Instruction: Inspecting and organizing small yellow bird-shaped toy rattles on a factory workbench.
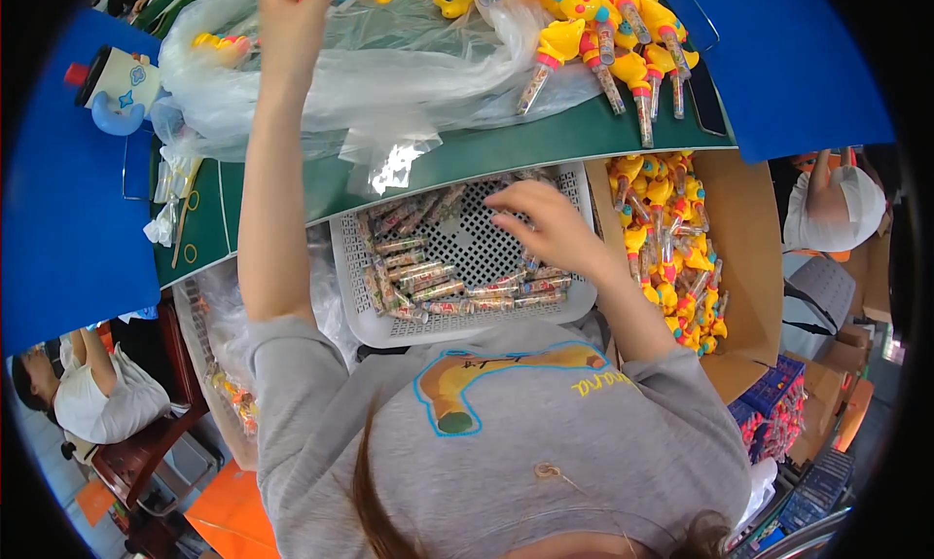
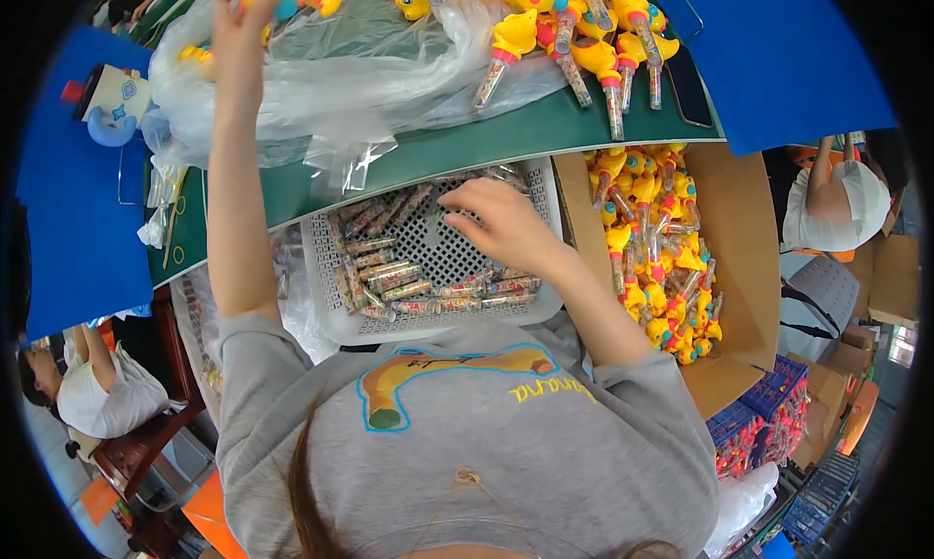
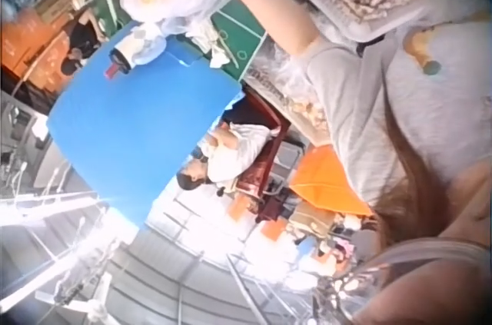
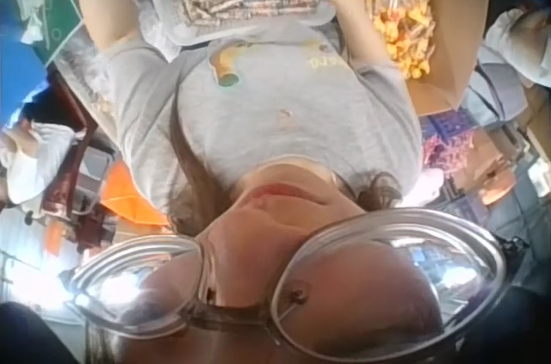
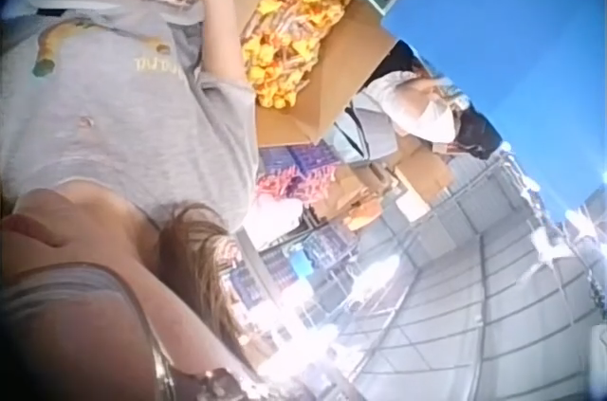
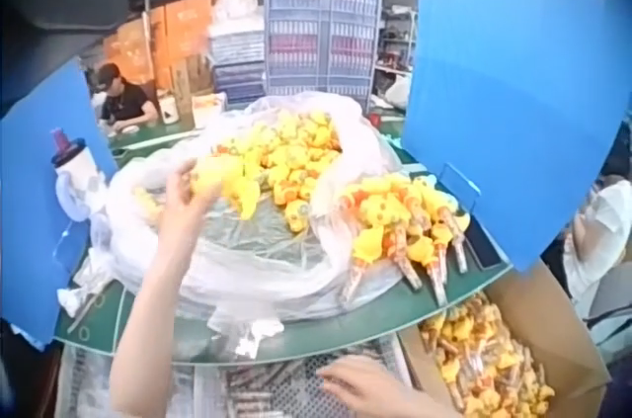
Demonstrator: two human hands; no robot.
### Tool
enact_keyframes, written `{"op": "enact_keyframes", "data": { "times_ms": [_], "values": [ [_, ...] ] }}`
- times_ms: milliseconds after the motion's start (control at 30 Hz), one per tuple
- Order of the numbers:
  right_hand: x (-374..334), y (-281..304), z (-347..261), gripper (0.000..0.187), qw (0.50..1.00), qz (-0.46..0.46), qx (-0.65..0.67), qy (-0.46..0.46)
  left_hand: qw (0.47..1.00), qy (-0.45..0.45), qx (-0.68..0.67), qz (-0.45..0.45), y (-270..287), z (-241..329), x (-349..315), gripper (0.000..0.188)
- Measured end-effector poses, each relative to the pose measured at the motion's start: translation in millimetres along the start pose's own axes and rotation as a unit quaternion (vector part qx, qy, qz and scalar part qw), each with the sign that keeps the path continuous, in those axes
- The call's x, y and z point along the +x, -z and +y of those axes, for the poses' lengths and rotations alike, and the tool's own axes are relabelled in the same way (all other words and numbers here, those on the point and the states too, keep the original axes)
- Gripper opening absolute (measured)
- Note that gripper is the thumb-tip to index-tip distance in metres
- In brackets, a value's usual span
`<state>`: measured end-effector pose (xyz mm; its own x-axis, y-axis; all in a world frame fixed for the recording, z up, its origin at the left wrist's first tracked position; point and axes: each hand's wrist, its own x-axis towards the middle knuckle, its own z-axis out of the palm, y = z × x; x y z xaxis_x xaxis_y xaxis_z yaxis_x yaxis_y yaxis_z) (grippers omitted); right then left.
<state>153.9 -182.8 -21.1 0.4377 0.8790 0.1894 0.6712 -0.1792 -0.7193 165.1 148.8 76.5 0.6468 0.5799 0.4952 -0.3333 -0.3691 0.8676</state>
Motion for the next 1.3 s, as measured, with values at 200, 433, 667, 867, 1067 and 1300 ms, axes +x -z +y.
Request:
{"op": "enact_keyframes", "data": {
  "times_ms": [200,433,667,867,1067,1300],
  "values": [
    [21.9,-76.5,15.2,0.034,0.970,-0.100,-0.206,0.087,0.926,0.094,-0.365,0.002,46.1,59.3,-129.0,0.051],
    [27.0,-105.1,11.3,0.030,0.912,-0.188,-0.351,0.099,0.647,0.283,-0.704,0.077,64.0,60.5,-222.5,0.054],
    [23.9,-39.7,-56.6,0.026,0.990,-0.094,0.102,0.037,0.702,0.303,-0.628,0.144,63.8,58.6,-244.7,0.035],
    [10.3,-20.0,-103.6,0.031,0.962,0.106,0.200,0.152,0.670,0.338,-0.640,0.166,35.2,59.9,-244.9,0.034],
    [7.4,-25.9,-100.9,0.024,0.960,0.184,0.057,0.202,0.706,0.334,-0.605,0.152,24.7,61.0,-248.2,0.031],
    [-0.3,-26.3,-101.3,0.023,0.976,0.146,0.127,-0.103,0.760,0.317,-0.545,0.154,16.8,70.1,-251.0,0.032]
  ]
}}
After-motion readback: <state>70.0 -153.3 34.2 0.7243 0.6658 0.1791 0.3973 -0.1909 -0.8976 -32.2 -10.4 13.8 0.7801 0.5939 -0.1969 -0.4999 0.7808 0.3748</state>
